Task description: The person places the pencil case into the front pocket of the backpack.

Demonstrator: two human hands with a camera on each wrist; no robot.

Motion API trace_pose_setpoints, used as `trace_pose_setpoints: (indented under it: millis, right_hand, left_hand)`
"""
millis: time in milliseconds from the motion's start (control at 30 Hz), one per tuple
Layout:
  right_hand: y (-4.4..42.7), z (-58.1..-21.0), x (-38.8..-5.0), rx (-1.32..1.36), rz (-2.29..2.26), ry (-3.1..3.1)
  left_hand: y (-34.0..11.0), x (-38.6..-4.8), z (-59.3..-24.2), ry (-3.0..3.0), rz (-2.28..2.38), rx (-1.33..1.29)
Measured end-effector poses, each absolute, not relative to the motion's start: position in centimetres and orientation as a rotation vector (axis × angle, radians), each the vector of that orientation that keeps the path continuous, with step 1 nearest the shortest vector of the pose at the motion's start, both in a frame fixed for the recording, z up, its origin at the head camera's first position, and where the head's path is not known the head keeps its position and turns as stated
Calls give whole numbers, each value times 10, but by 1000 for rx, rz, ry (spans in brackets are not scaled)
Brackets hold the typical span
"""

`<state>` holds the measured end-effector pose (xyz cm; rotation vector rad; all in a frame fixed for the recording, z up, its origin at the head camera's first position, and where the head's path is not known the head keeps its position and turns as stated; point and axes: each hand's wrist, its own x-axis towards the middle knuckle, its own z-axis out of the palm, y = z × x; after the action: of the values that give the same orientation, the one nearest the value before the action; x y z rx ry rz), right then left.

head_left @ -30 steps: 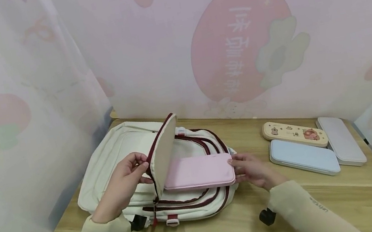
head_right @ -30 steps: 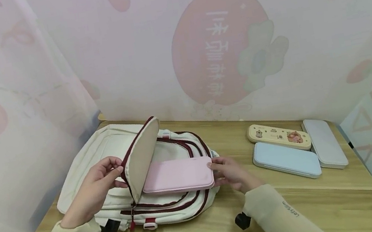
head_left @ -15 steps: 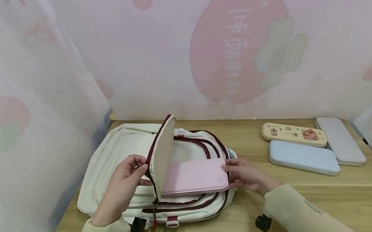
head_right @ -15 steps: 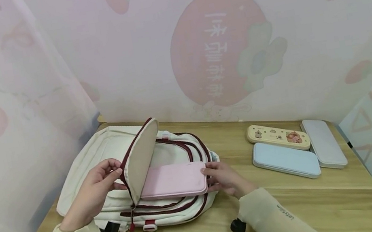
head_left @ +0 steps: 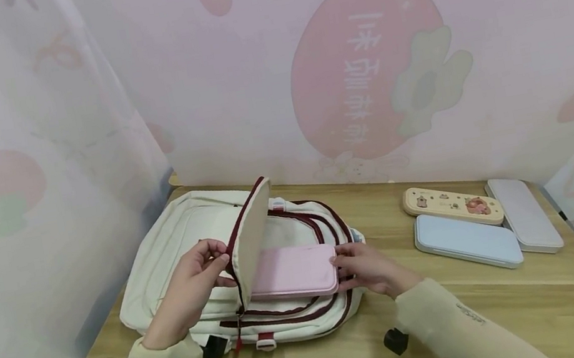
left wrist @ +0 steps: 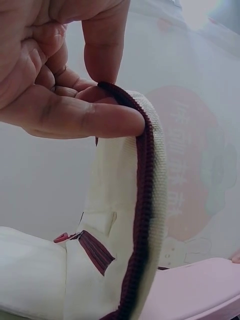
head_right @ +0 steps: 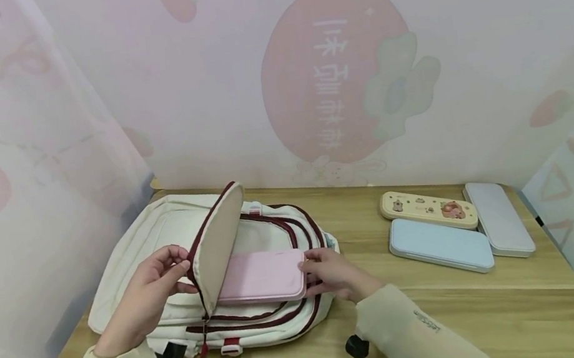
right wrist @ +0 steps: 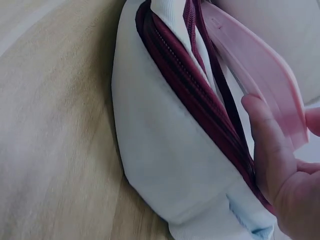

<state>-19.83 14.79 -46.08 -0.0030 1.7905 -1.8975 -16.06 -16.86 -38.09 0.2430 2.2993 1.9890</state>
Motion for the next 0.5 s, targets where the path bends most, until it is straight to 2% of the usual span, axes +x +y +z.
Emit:
trace_pose_setpoints:
  millis: [500]
  right_hand:
    - [122,-464,-205,-11,-1887,1795]
  left_hand:
    - [-166,-160,-381,2295,1990,246]
